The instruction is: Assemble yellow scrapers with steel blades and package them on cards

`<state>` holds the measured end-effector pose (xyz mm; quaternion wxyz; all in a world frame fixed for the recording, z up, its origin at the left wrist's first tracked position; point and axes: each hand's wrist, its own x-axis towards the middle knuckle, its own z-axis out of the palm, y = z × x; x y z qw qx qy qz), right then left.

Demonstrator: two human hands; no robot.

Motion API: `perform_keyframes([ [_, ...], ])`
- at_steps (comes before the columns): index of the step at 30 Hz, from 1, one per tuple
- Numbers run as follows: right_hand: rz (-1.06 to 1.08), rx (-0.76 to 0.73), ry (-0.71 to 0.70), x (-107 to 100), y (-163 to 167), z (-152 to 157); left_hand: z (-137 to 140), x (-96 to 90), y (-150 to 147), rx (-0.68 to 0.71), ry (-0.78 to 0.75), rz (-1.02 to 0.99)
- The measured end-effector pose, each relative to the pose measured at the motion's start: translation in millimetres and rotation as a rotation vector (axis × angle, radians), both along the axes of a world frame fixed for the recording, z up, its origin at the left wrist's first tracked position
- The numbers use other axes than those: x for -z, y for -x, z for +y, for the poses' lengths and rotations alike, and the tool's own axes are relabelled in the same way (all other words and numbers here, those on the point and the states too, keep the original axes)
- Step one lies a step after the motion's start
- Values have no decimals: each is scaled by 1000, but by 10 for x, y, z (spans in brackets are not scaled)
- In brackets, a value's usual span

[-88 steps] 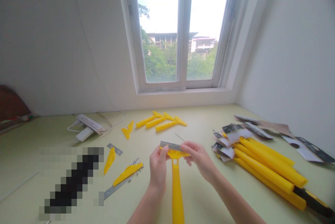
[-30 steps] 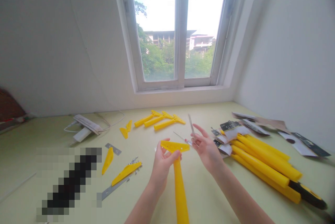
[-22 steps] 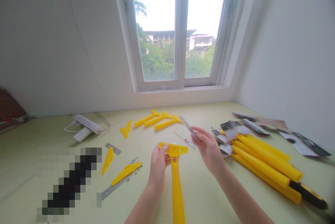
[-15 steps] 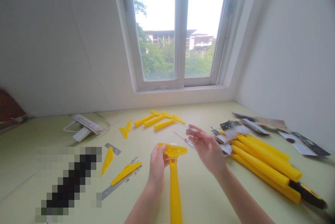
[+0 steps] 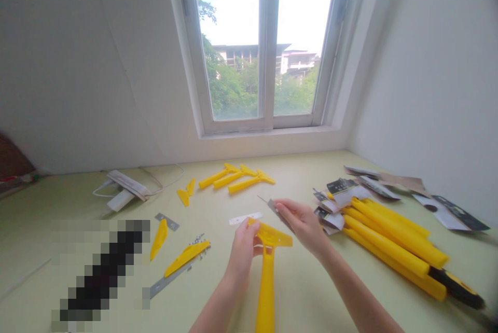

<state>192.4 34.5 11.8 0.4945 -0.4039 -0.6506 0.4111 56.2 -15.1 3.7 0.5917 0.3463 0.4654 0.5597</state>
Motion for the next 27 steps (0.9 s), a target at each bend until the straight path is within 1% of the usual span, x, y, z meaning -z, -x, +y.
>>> perform_keyframes([
  [3,-111,-172,129,26,68,-12,8,43,-14,57,-6,-5],
  [5,-123,-269,188,36,94,-15,8,59,-19,69,-7,-13],
  [6,-115,-288,203,36,100,-17,6,62,-20,68,-4,-20],
  [10,-55,-241,216,12,87,-28,-6,51,-26,41,20,-66],
  [12,-33,-246,212,9,76,-29,-8,49,-28,26,30,-73],
  [19,-61,-256,197,105,74,6,17,92,-30,33,42,-121],
  [23,-88,-221,152,134,83,8,12,72,-24,28,29,-99],
  [27,-102,-204,140,160,108,5,-2,41,-20,33,9,-57],
])
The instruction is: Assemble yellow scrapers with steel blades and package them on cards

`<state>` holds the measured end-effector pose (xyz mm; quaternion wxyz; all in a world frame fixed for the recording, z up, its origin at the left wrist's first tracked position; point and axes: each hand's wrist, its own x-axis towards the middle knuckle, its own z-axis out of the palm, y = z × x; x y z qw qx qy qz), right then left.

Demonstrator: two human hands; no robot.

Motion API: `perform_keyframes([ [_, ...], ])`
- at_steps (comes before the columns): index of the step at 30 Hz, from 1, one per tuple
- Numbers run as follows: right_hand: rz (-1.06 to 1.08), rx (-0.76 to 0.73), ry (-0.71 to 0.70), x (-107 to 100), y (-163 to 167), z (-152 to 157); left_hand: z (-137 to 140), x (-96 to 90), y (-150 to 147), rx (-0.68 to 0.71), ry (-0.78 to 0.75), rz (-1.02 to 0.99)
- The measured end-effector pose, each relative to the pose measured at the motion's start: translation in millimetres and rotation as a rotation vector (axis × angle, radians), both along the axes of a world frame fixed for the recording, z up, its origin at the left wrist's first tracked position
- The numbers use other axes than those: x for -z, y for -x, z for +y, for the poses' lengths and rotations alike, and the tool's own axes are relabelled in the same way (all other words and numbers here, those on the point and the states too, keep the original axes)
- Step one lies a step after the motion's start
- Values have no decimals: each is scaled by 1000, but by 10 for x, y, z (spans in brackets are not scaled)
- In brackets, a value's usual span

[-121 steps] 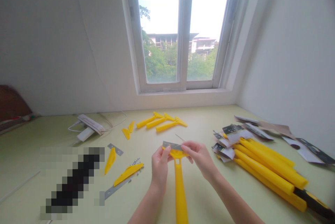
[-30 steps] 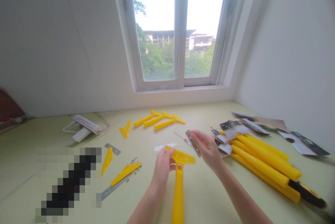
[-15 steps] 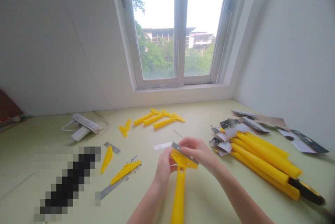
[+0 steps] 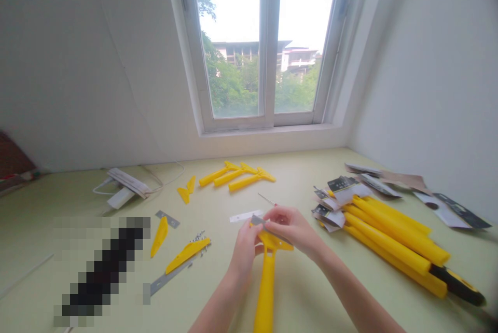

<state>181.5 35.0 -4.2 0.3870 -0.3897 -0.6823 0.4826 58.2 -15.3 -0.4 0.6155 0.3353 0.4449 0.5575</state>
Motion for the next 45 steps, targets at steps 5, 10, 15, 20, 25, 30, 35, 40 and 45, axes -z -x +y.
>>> perform_keyframes([
  [5,18,-22,14,9,13,-2,-11,-19,-14,-1,-10,-6],
  [10,-7,-11,8,-53,-11,-20,-39,-55,-25,-15,-33,-67],
  [15,-4,-12,39,-104,-5,-52,-39,-50,-11,-7,-59,-117],
  [20,9,-138,298,-143,8,-123,-18,-15,3,-44,-111,-156],
  [25,114,-224,438,-205,-31,-166,-6,-46,33,-84,-183,-178],
  [30,158,-179,401,-192,-43,-142,-13,-149,90,-162,-231,-119],
  [35,228,-99,291,-160,-26,-106,-17,-196,94,-133,-192,-45],
  [40,237,-122,260,-168,-24,-101,-30,-161,65,-127,-171,-33],
  [45,217,-148,224,-173,-19,-121,-45,-152,56,-153,-220,-42],
])
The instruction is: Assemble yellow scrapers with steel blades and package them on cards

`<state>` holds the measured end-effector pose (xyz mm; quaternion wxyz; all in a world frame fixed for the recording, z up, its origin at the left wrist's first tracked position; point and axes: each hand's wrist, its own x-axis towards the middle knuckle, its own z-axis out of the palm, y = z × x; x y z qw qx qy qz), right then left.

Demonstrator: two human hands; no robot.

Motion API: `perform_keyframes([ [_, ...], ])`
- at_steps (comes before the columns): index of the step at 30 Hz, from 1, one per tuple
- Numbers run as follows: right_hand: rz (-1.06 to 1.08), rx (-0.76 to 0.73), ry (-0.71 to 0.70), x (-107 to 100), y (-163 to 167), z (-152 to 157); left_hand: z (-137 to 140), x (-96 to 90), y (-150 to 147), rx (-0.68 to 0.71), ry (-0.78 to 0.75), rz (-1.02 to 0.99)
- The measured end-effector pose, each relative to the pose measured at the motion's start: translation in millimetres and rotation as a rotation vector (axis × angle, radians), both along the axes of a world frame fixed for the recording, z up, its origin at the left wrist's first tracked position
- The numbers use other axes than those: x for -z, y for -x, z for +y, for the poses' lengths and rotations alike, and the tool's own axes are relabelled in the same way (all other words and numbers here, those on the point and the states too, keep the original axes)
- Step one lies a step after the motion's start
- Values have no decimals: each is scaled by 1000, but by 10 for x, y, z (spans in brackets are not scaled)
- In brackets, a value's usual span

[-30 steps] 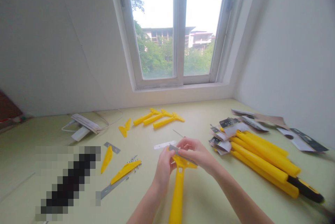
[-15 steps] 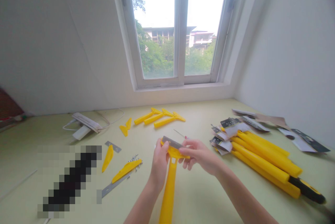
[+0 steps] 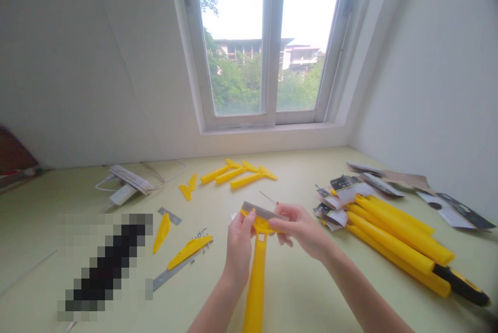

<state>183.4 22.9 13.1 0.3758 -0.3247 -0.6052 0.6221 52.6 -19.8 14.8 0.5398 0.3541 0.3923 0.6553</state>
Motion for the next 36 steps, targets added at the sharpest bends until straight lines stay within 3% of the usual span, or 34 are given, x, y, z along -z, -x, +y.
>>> perform_keyframes([
  [6,-46,73,-67,18,18,21,17,35,5,-32,-9,44],
  [12,-118,470,-354,49,-9,80,19,49,-36,-4,116,-15],
  [18,43,730,-318,59,-107,131,14,49,-34,-48,153,-26],
  [24,179,497,-217,64,-117,175,33,75,-25,-10,143,-81],
  [30,-183,634,-437,41,-144,147,20,79,-27,76,109,-24],
  [33,-255,469,-505,-1,-155,140,32,124,-33,203,130,15],
  [36,-276,346,-468,-31,-124,118,60,222,-62,369,150,55],
])
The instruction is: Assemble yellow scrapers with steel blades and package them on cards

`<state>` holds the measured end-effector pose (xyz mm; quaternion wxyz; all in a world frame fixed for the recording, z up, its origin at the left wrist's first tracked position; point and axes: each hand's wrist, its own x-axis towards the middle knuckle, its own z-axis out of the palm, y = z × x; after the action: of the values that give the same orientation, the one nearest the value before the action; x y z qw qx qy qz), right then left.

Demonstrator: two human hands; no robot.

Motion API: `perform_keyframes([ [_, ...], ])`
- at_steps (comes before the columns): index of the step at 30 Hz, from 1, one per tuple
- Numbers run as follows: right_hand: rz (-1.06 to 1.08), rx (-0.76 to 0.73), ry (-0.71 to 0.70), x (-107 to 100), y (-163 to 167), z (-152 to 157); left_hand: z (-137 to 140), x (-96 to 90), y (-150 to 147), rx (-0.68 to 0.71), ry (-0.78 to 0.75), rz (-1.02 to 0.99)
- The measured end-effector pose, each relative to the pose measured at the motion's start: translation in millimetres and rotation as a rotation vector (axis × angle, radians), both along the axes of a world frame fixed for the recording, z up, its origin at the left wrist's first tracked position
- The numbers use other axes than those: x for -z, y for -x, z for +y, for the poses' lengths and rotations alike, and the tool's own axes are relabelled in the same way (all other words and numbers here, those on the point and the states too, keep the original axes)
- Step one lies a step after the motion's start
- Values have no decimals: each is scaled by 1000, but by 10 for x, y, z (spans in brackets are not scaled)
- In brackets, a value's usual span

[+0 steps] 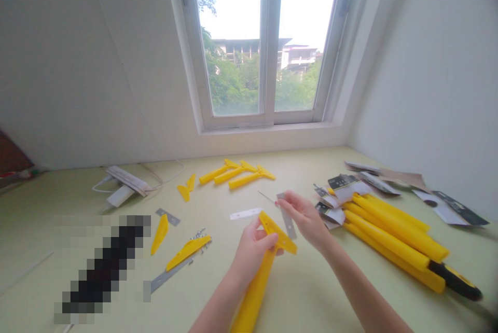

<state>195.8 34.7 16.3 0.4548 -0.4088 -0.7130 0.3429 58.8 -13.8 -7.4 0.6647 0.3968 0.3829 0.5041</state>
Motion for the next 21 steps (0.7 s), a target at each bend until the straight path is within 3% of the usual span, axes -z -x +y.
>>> perform_keyframes([
  [6,-58,-139,195,43,66,-36,26,90,-51,91,0,11],
  [10,-97,-112,124,91,40,-5,-11,23,-28,67,-13,37],
  [15,-113,-199,79,98,46,5,-5,30,6,50,-48,60],
  [21,74,-133,249,76,89,-12,35,74,6,-1,-68,44],
])
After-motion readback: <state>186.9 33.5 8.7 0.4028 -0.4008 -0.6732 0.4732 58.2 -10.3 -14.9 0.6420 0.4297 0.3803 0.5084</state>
